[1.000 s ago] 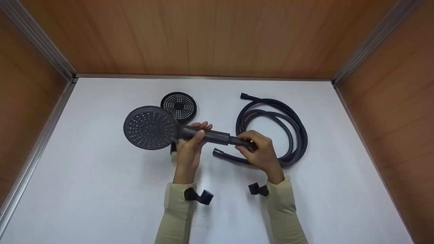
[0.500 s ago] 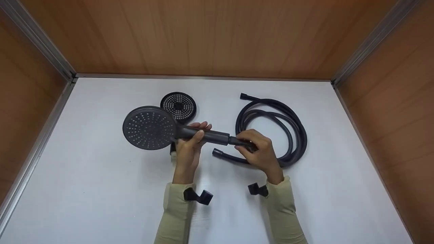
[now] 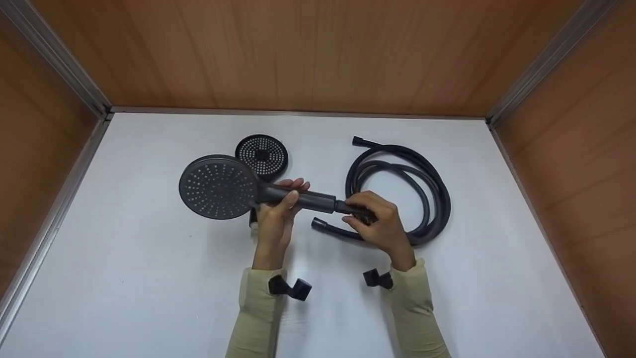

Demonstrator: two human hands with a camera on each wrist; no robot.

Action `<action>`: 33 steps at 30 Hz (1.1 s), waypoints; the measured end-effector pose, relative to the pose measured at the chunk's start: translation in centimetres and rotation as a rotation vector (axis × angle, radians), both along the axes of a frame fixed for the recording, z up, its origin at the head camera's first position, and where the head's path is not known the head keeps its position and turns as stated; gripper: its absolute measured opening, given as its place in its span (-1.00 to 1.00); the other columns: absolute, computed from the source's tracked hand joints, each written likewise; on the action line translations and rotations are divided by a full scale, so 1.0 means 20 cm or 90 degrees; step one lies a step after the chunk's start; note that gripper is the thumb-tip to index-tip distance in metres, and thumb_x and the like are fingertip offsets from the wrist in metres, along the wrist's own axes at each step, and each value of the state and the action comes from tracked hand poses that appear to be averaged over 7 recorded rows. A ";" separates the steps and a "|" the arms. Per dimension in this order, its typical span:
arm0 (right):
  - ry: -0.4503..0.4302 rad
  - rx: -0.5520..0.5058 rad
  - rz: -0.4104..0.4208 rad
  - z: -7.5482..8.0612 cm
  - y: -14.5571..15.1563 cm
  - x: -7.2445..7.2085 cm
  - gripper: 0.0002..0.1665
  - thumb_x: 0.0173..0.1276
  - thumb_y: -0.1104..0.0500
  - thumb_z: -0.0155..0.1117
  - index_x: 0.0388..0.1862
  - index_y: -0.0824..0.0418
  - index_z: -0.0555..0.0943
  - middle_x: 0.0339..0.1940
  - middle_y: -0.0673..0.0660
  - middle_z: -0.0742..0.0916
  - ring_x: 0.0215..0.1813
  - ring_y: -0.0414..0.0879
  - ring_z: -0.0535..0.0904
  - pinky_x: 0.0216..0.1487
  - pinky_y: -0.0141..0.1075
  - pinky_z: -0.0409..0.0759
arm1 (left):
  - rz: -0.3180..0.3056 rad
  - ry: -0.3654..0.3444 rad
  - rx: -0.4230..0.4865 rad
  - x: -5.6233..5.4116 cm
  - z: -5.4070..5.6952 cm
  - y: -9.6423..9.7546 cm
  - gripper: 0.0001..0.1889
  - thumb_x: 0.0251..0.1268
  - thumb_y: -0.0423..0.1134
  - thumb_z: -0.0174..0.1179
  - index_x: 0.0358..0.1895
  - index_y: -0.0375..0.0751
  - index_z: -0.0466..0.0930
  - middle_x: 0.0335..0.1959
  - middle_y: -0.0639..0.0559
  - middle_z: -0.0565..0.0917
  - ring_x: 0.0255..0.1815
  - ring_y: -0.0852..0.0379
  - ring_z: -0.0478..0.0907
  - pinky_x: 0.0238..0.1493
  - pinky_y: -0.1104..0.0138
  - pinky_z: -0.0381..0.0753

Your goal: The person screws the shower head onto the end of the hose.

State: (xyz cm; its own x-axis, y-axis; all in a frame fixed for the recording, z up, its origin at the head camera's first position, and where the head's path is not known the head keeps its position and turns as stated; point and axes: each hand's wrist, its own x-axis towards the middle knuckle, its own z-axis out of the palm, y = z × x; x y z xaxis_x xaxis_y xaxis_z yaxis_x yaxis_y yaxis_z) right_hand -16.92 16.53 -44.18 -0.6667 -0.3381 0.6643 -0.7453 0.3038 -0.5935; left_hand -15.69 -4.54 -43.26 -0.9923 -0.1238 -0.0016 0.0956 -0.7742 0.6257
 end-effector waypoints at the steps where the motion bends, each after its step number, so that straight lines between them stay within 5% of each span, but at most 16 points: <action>1: 0.000 0.001 -0.001 0.00 0.00 0.00 -0.63 -0.09 0.46 0.50 -0.23 0.33 0.64 -0.29 0.18 0.72 -0.23 -0.04 0.64 -0.07 -0.49 0.61 | 0.000 0.000 0.000 0.00 0.00 0.00 -0.73 0.04 -0.56 0.29 -0.20 -0.25 0.53 -0.27 -0.09 0.74 -0.16 0.01 0.71 0.10 0.15 0.67; 19: 0.019 -0.006 -0.007 0.01 0.00 0.00 -0.69 -0.03 0.45 0.47 -0.24 0.33 0.66 -0.29 0.18 0.72 -0.25 -0.03 0.64 -0.13 -0.49 0.62 | -0.006 -0.003 -0.014 0.01 0.01 0.00 -0.74 0.11 -0.63 0.14 -0.19 -0.24 0.53 -0.28 -0.06 0.75 -0.16 0.03 0.71 0.12 0.16 0.66; 33: 0.014 0.007 -0.017 0.00 0.00 0.00 -0.67 -0.03 0.44 0.47 -0.22 0.36 0.67 -0.28 0.19 0.74 -0.24 -0.02 0.67 -0.12 -0.47 0.64 | -0.005 0.004 -0.001 0.00 0.01 0.00 -0.75 0.06 -0.60 0.23 -0.21 -0.26 0.56 -0.28 -0.08 0.75 -0.16 0.01 0.71 0.12 0.14 0.65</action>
State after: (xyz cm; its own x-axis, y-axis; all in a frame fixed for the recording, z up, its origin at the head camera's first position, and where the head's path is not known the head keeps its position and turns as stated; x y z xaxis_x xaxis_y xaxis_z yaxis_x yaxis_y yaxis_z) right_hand -16.83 16.56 -44.25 -0.6604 -0.3284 0.6753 -0.7501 0.3303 -0.5729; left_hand -15.65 -4.63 -43.15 -0.9932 -0.1161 0.0043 0.0932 -0.7741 0.6262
